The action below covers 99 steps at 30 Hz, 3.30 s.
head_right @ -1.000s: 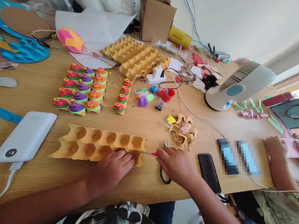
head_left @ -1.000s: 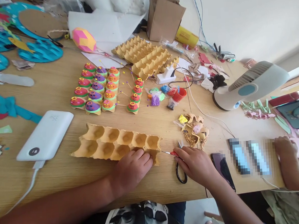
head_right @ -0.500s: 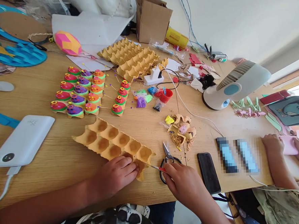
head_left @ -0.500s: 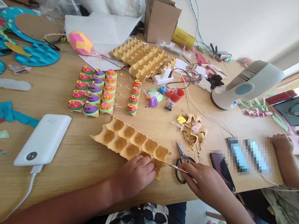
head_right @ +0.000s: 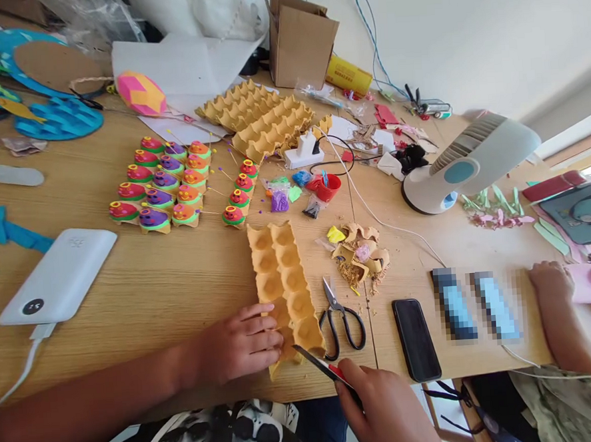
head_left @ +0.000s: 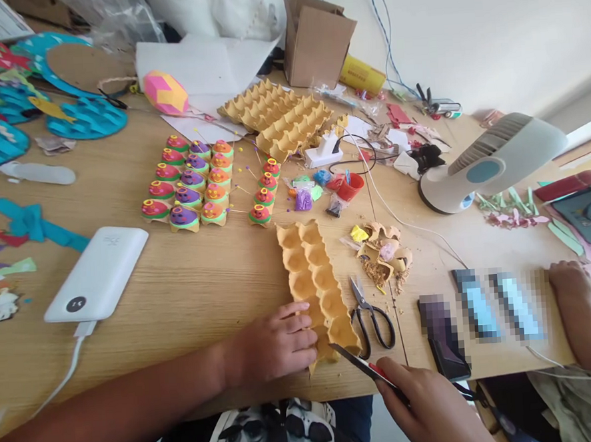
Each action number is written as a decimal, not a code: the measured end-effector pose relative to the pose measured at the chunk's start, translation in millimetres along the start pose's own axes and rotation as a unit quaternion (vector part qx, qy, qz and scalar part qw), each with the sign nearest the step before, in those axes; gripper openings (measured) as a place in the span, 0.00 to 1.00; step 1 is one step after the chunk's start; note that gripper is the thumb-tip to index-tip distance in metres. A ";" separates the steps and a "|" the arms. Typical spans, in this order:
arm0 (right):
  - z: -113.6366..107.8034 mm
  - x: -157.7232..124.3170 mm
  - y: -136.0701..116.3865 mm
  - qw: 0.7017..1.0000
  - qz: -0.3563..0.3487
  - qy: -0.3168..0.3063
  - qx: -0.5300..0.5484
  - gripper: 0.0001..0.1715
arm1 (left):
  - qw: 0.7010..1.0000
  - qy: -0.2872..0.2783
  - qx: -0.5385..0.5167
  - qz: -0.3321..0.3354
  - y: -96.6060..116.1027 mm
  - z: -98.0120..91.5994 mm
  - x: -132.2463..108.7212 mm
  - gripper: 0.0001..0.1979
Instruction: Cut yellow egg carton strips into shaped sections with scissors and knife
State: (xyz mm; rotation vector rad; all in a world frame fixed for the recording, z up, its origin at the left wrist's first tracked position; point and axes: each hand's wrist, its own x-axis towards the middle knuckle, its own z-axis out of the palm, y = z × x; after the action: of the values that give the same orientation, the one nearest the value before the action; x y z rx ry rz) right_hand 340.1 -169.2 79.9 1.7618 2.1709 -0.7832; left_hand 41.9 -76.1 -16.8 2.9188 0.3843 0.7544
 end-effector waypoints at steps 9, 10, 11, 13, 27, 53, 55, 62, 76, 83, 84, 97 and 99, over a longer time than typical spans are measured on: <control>2.3 25.8 -28.7 0.975 0.040 0.184 0.118 0.18 | 0.995 0.001 0.004 -0.104 -8.7 3.1 -3.3 0.07; 1.4 29.6 -31.9 0.966 0.047 0.215 0.137 0.21 | 0.994 0.009 0.002 -0.105 -8.1 3.2 -3.3 0.07; 0.9 34.2 -35.5 0.959 0.051 0.236 0.148 0.24 | 0.994 0.019 0.000 -0.104 -7.5 3.4 -3.5 0.08; 0.7 45.3 -43.5 0.957 0.029 0.250 0.145 0.32 | 0.995 0.037 -0.004 -0.098 -7.1 3.3 -4.1 0.11; -26.5 102.5 -72.7 0.986 0.067 0.151 0.020 0.34 | 0.985 0.027 -0.033 -0.169 -27.3 9.5 -10.4 0.26; -39.8 116.5 -87.2 0.991 0.079 0.110 0.004 0.38 | 0.963 0.021 -0.163 -0.212 -39.8 4.6 -5.7 0.14; -41.0 119.3 -87.9 0.989 0.093 0.116 -0.001 0.38 | 0.960 0.016 -0.165 -0.223 -40.2 5.7 -6.9 0.16; -48.1 128.3 -92.4 0.989 0.102 0.110 -0.007 0.39 | 0.964 -0.022 -0.137 -0.228 -39.4 6.2 -8.1 0.21; -43.5 129.7 -102.2 0.983 0.119 0.124 -0.069 0.39 | 0.963 -0.021 -0.147 -0.224 -39.0 10.3 -8.3 0.18; -46.6 128.5 -101.7 0.985 0.122 0.101 -0.063 0.39 | 0.963 -0.008 -0.156 -0.221 -38.2 12.7 -9.7 0.19; -46.2 128.8 -101.8 0.985 0.123 0.099 -0.065 0.39 | 0.962 -0.009 -0.159 -0.222 -38.1 12.6 -9.9 0.18; -41.7 138.7 -107.4 0.981 0.127 0.100 -0.102 0.40 | 0.968 -0.024 -0.131 -0.214 -38.1 12.1 -6.1 0.24; -44.6 137.9 -107.5 0.982 0.126 0.096 -0.102 0.40 | 0.967 -0.026 -0.130 -0.216 -38.1 14.0 -6.7 0.23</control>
State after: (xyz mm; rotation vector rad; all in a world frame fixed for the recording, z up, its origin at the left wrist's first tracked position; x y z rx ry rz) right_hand 209.7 -44.5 75.4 2.0175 1.9993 -0.3317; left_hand 34.8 -41.7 -38.3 2.4760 0.8120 0.6059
